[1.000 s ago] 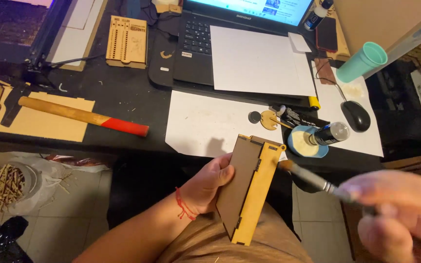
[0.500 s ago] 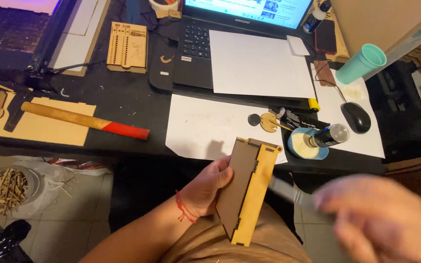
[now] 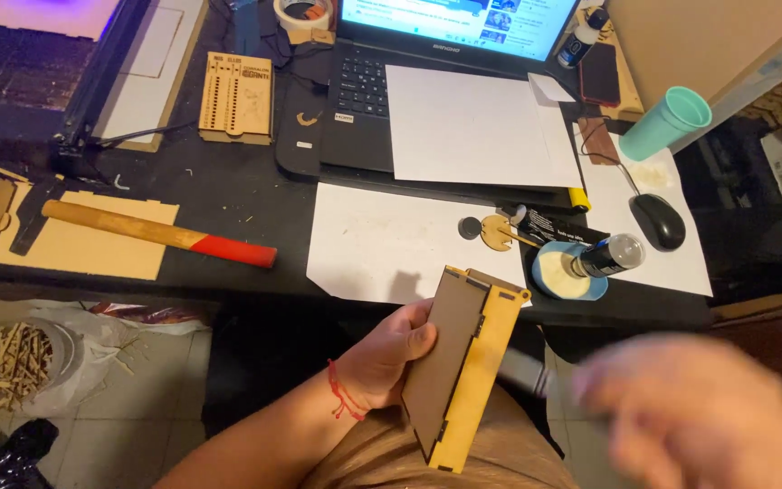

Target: Applying varnish or glue to the exterior of a small laser-cut wooden box using a paintbrush.

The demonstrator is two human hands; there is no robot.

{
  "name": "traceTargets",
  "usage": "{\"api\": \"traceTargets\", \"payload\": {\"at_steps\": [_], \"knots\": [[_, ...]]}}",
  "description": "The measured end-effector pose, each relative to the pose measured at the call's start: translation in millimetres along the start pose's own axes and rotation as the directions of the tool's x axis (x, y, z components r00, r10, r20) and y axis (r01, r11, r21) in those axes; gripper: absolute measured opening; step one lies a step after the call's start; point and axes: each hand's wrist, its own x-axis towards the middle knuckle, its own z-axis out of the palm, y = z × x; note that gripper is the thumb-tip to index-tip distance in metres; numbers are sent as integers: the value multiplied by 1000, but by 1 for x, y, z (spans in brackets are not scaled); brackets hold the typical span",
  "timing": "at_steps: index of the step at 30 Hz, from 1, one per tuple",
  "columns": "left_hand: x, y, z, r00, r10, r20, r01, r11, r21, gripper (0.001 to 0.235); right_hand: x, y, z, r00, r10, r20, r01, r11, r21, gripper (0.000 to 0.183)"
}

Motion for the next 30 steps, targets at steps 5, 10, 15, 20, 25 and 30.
{"api": "traceTargets", "payload": {"at_steps": [5, 10, 15, 20, 25, 30], "knots": [[1, -2, -2, 999, 42, 25, -41, 998, -48, 76, 42, -24, 1, 959, -160, -234, 186, 978, 93, 18], [0, -1, 1, 1000, -7, 17, 8, 1000, -18, 80, 22, -4, -5, 994, -68, -88, 68, 998, -1, 22], [-1, 4, 3, 1000, 7, 14, -8, 997, 73, 81, 50, -22, 7, 910, -266, -318, 327, 932, 156, 28], [-1, -1, -2, 999, 7, 48, -8, 1000, 21, 78, 32, -7, -7, 977, -80, -196, 106, 986, 126, 15], [-3, -1, -4, 999, 43, 19, -43, 999, -30, 76, 27, -8, 3, 921, -246, -303, 302, 940, 156, 26], [-3, 0, 4, 998, 43, 34, -43, 999, -26, 73, 28, -18, -21, 981, 56, -185, -48, 998, 46, 15]]}}
